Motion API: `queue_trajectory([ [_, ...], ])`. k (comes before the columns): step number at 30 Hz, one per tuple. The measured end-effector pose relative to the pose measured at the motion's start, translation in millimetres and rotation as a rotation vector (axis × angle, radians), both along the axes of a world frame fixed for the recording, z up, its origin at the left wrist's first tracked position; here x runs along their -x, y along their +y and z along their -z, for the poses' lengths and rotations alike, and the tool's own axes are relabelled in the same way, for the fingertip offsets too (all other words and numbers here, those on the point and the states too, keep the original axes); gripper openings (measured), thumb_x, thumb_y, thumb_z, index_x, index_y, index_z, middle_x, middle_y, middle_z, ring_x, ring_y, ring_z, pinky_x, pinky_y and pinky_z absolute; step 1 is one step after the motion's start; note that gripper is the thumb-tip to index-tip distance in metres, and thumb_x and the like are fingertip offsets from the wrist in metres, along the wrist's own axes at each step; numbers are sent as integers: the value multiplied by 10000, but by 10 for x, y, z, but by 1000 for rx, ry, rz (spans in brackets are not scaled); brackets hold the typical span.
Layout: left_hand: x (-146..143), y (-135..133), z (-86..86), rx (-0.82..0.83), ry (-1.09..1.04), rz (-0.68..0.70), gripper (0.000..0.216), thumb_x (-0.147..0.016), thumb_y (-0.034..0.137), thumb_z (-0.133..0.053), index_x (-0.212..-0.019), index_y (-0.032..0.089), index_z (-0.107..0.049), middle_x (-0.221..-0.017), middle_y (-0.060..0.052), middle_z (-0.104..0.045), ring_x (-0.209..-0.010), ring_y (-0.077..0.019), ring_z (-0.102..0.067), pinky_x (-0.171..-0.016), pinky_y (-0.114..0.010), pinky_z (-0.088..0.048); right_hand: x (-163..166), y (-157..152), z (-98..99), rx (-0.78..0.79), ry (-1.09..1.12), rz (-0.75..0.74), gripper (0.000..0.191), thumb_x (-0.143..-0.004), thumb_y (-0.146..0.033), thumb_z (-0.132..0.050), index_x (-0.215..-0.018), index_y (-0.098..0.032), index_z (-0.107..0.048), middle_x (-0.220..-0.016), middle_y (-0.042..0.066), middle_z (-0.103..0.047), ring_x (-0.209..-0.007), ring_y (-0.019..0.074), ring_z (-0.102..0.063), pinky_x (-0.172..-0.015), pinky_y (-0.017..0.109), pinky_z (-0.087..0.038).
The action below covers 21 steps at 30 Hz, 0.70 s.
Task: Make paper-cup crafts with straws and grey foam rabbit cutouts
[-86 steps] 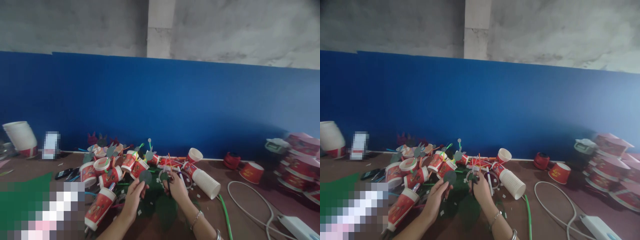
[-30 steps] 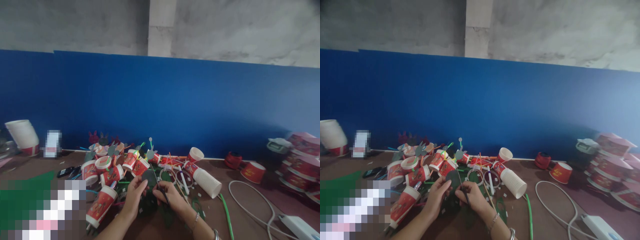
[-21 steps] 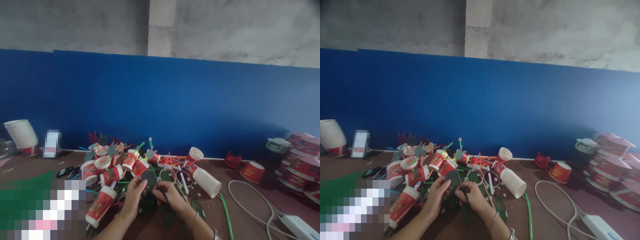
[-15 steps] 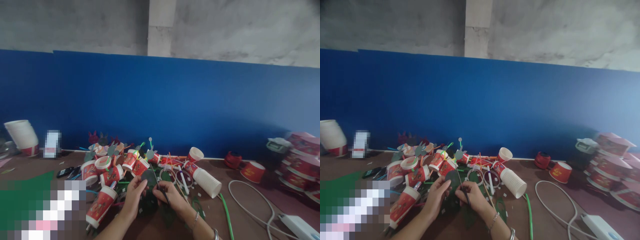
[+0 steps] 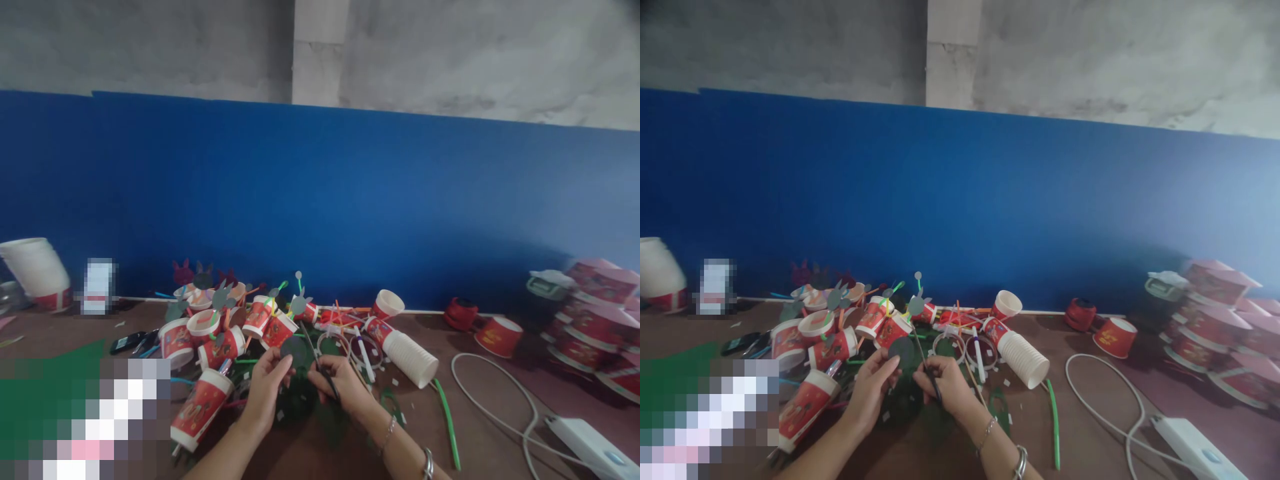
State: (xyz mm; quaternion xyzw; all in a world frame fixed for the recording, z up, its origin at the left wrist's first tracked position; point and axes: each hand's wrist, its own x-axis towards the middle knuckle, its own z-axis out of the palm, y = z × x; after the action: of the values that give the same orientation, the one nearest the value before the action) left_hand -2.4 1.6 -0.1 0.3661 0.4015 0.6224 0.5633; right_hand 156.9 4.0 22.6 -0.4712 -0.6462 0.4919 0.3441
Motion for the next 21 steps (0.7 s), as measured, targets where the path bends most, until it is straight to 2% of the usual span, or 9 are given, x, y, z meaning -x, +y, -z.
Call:
queue_trajectory([
  [4, -3, 18, 6, 16, 49, -21, 276, -612, 358, -734, -697, 158, -564, -559, 48, -544, -517, -91, -509, -458, -168, -347, -162, 99, -72, 6, -103, 139, 312, -690, -398, -632, -871, -174, -513, -435, -67, -519, -384, 108, -472, -396, 193, -305],
  [7, -36, 12, 10, 19, 167, 45, 315, -610, 354, -714, -825, 155, -600, -539, 51, -538, -497, -110, -508, -439, -184, -337, -387, 92, -242, -25, -354, 142, 294, -658, -362, -666, -837, -186, -513, -461, -69, -503, -405, 119, -485, -416, 213, -325],
  [10, -89, -41, 52, -62, 361, 160, 311, -646, 281, -665, -929, 156, -626, -509, 62, -514, -495, -120, -506, -490, -207, -364, -611, 12, -417, -74, -749, 65, 248, -607, -328, -704, -761, -186, -571, -618, -9, -598, -588, 156, -561, -520, 238, -359],
  [13, -142, -133, 122, -163, 625, 263, 254, -667, 196, -605, -911, 181, -671, -533, 41, -546, -524, -134, -507, -544, -229, -378, -753, -62, -484, -17, -856, 41, 344, -514, -318, -758, -795, -183, -612, -707, 23, -628, -669, 199, -583, -544, 255, -362],
  [16, -167, -210, 161, -243, 862, 302, 300, -671, 166, -585, -946, 226, -688, -616, 13, -606, -619, -168, -552, -619, -257, -401, -809, -90, -455, -7, -971, 36, 429, -477, -357, -771, -846, -191, -625, -769, 44, -639, -728, 236, -594, -571, 274, -373],
  [18, -151, -219, 154, -283, 941, 261, 279, -695, 183, -576, -947, 236, -684, -687, -10, -634, -705, -193, -577, -682, -285, -420, -826, -93, -430, -17, -1030, 7, 423, -491, -374, -756, -850, -191, -627, -790, 57, -651, -751, 254, -602, -587, 288, -382],
  [21, -74, -150, 123, -287, 989, 76, 217, -743, 192, -518, -901, 209, -665, -751, -39, -635, -748, -206, -583, -719, -320, -442, -848, -96, -419, -13, -1055, -64, 456, -496, -377, -745, -892, -185, -627, -850, 82, -671, -809, 284, -614, -641, 319, -405],
])
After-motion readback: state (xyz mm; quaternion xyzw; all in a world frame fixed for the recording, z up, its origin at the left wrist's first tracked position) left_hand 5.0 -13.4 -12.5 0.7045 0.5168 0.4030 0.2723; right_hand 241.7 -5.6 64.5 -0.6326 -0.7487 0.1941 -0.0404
